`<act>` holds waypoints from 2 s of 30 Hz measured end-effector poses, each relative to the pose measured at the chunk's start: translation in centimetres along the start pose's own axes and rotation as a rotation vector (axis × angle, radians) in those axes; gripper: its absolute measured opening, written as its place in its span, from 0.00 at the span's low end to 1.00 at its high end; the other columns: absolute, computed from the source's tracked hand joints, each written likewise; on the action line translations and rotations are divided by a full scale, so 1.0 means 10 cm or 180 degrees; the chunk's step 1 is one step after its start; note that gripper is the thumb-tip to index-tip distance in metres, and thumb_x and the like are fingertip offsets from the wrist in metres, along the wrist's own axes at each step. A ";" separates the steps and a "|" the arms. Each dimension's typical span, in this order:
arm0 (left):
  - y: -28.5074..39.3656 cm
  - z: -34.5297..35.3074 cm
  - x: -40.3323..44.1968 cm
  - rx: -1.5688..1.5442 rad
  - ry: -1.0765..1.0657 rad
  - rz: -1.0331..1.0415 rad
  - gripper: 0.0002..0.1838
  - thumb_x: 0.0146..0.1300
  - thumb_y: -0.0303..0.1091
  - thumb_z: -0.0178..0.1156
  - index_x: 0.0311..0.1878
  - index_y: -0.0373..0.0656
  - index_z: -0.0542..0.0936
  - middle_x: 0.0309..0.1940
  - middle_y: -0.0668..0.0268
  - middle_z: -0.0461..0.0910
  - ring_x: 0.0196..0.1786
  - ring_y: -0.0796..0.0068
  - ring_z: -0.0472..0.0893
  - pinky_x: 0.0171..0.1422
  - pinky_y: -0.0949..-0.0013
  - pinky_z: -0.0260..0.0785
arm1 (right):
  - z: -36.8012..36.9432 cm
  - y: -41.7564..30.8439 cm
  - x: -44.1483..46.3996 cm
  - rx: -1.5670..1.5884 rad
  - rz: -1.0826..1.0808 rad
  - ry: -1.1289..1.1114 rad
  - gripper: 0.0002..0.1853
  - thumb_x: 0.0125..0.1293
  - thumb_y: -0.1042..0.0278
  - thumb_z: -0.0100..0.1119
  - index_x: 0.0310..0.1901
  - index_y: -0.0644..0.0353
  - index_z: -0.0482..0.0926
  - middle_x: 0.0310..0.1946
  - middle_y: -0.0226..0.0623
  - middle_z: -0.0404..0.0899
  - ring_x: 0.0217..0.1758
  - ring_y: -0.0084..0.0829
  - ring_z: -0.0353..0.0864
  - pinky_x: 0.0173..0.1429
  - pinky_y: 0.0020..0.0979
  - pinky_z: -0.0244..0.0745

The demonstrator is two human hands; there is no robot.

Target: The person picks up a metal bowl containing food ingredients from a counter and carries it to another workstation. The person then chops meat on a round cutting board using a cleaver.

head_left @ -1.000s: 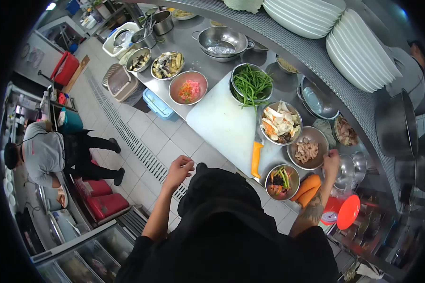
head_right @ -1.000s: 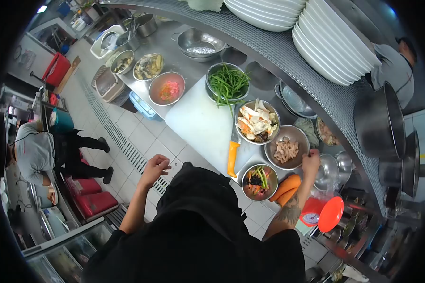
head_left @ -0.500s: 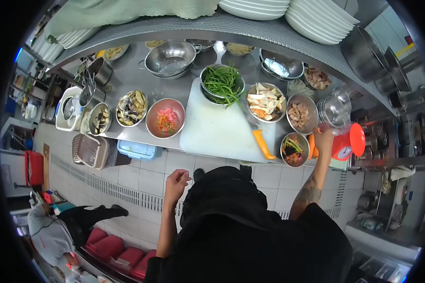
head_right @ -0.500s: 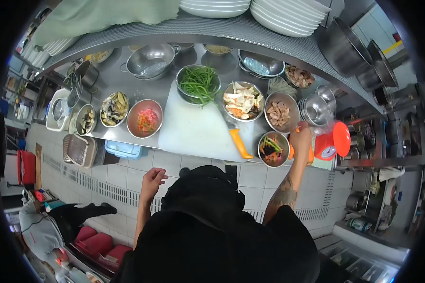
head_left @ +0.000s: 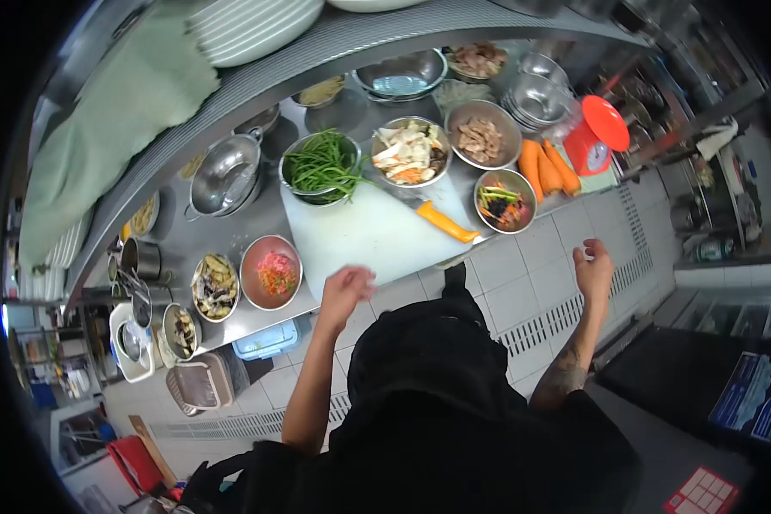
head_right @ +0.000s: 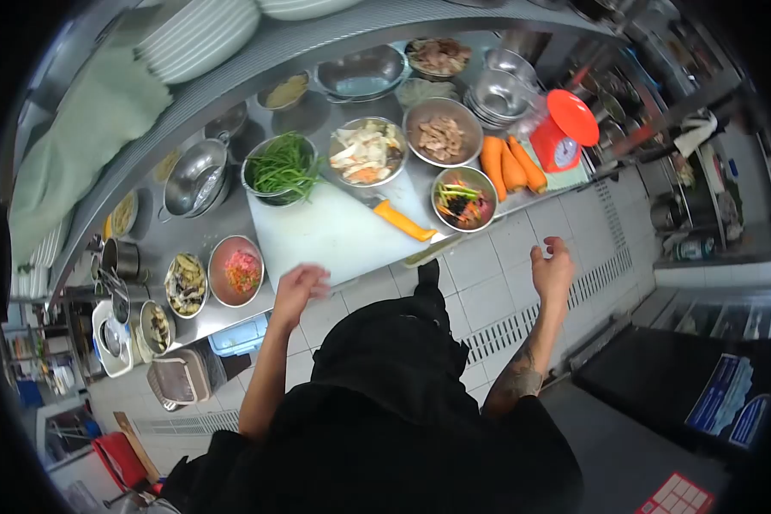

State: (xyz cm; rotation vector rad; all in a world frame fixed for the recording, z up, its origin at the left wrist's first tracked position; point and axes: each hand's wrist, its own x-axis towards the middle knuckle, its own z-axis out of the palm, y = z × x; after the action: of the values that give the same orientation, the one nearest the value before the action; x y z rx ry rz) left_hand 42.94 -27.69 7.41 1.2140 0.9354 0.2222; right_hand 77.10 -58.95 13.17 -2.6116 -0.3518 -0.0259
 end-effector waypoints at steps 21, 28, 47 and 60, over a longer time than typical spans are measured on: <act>0.67 1.35 1.74 -0.1131 0.1522 0.0101 0.06 0.65 0.24 0.51 0.40 0.30 0.69 0.36 0.55 0.76 0.36 0.69 0.81 0.46 0.68 0.82 | 1.16 -0.76 2.00 0.0141 -0.1264 -0.1115 0.18 0.61 0.60 0.58 0.45 0.68 0.77 0.46 0.57 0.77 0.48 0.53 0.80 0.53 0.46 0.75; 0.77 1.09 1.45 -0.0256 0.1276 -0.0192 0.11 0.64 0.29 0.56 0.43 0.31 0.73 0.33 0.53 0.81 0.31 0.64 0.85 0.34 0.68 0.81 | 1.73 -1.10 2.31 -0.0238 -0.1326 -0.0909 0.20 0.55 0.67 0.63 0.46 0.72 0.76 0.51 0.67 0.70 0.49 0.61 0.76 0.55 0.48 0.74; 1.01 1.06 1.85 0.1586 0.2030 0.2726 0.22 0.70 0.36 0.46 0.63 0.34 0.66 0.65 0.45 0.65 0.67 0.45 0.64 0.72 0.53 0.55 | 0.82 -2.75 1.46 0.1050 -0.3495 -0.0279 0.11 0.54 0.80 0.57 0.41 0.64 0.73 0.47 0.50 0.73 0.45 0.58 0.76 0.46 0.48 0.74; 1.03 1.08 2.05 0.2572 0.1789 0.2979 0.24 0.68 0.41 0.48 0.63 0.37 0.68 0.68 0.52 0.63 0.71 0.50 0.61 0.74 0.51 0.51 | 0.95 -2.94 1.25 0.0589 -0.3712 0.0328 0.07 0.53 0.80 0.57 0.35 0.61 0.74 0.43 0.45 0.73 0.44 0.49 0.75 0.44 0.46 0.74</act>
State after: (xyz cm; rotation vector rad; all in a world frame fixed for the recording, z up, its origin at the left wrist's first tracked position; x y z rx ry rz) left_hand 66.68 -18.90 6.75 2.3792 0.8805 1.0413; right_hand 81.35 -26.56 19.91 -1.8718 -1.6603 -0.4817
